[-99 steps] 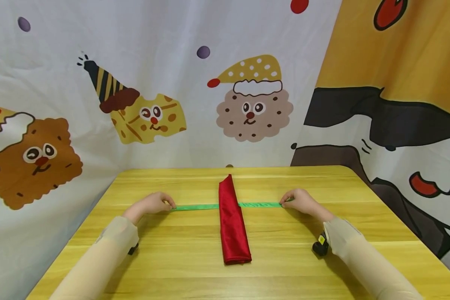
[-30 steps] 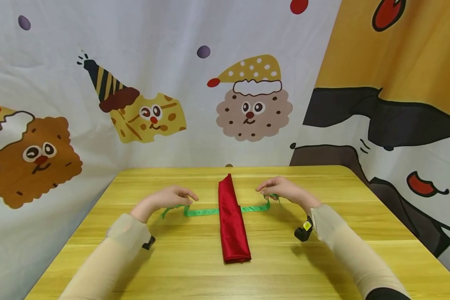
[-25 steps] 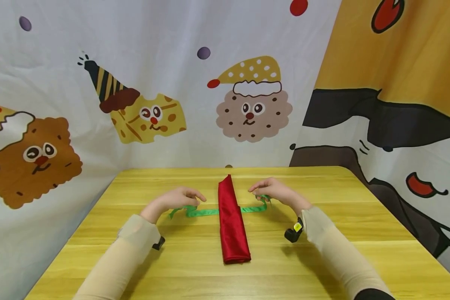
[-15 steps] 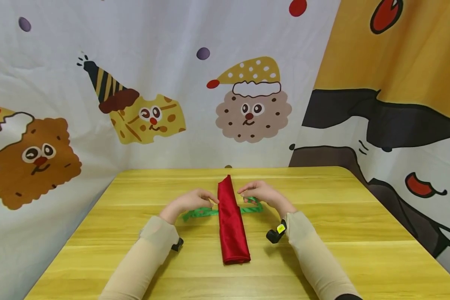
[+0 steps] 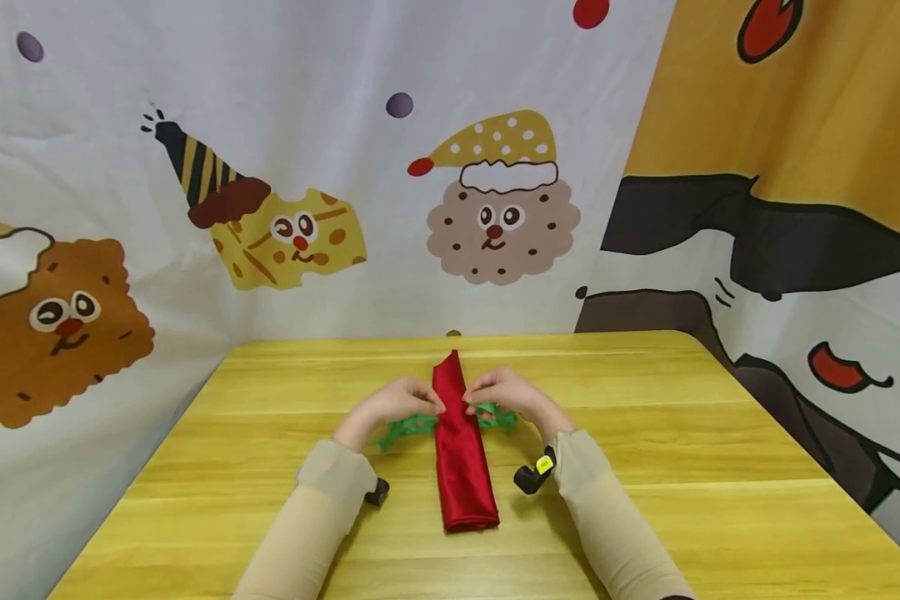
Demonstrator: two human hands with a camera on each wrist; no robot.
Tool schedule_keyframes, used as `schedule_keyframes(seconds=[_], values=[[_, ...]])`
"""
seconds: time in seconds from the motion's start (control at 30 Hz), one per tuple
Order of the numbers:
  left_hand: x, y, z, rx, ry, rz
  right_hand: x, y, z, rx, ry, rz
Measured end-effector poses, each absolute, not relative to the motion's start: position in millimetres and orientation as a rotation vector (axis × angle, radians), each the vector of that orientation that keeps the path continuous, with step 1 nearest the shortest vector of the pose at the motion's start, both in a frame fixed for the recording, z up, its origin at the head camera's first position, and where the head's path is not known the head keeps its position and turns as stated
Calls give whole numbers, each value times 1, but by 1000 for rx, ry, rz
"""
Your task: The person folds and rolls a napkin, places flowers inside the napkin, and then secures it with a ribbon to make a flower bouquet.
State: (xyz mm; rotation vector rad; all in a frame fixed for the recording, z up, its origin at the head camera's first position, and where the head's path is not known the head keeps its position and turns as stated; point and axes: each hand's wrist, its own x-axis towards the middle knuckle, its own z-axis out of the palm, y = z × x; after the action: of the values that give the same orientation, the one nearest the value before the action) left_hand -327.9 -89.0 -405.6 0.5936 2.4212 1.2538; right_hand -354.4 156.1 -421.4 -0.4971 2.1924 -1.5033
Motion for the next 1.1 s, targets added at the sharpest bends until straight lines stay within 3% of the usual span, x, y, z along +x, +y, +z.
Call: schedule_keyframes(seconds=[0.4,1.1], values=[[-329,-93,-406,547,2250,1383,-356,160,-427,-438,2095,-1554],[-329,-87,-413,498,2321,1415,-355,160,-430,-572,2199,-1440]])
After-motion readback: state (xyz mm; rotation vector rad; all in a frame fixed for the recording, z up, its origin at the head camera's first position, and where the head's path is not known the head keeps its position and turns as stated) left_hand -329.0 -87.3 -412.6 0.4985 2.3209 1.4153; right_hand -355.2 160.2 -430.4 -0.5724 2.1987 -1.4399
